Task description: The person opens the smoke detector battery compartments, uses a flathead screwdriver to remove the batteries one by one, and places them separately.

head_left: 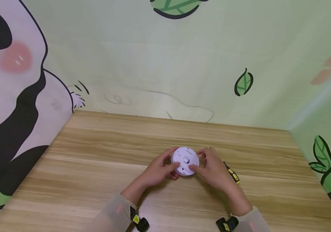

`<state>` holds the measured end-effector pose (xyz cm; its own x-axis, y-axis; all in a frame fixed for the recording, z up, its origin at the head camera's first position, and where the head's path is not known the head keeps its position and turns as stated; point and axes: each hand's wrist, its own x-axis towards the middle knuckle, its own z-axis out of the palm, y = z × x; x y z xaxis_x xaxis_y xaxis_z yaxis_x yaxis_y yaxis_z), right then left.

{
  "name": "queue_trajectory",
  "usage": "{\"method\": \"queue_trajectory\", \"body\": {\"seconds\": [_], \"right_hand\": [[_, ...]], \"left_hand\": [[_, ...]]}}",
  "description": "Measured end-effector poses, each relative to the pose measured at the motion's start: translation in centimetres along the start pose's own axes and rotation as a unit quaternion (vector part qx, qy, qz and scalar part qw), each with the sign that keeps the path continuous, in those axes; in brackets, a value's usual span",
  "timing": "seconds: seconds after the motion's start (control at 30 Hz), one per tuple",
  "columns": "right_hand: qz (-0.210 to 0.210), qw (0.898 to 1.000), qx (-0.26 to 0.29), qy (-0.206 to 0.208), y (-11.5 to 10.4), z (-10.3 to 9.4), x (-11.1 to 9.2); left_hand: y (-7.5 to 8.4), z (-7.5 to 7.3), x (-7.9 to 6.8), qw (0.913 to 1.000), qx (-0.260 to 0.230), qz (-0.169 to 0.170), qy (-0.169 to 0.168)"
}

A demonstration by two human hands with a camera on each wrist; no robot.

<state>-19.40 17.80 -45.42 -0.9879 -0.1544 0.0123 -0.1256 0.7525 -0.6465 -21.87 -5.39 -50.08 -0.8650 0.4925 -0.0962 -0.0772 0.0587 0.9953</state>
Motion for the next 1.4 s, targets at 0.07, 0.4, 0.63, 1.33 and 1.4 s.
{"method": "queue_trajectory", "body": {"seconds": [0.07,0.4,0.63,1.33,1.4], "right_hand": [[-0.026,1.0,-0.001,0.007,-0.09,0.13,-0.13],[-0.099,0.994,-0.047,0.011,-0.28,0.67,-0.21],[-0.102,0.993,-0.065,0.008,-0.35,0.77,-0.16],[-0.125,0.99,-0.064,-0.016,-0.05,0.6,-0.3],[-0.125,0.99,-0.064,-0.021,-0.02,0.57,-0.34]], "left_hand": [[0.0,0.06,-0.06,1.0,0.0,0.0,-0.001],[0.06,0.1,-0.08,1.0,0.007,-0.001,0.0],[0.04,0.02,-0.09,0.9997,0.021,-0.004,-0.012],[-0.03,-0.21,-0.31,0.9979,0.054,0.009,-0.035],[-0.05,-0.23,-0.29,0.9974,0.061,0.011,-0.037]]}}
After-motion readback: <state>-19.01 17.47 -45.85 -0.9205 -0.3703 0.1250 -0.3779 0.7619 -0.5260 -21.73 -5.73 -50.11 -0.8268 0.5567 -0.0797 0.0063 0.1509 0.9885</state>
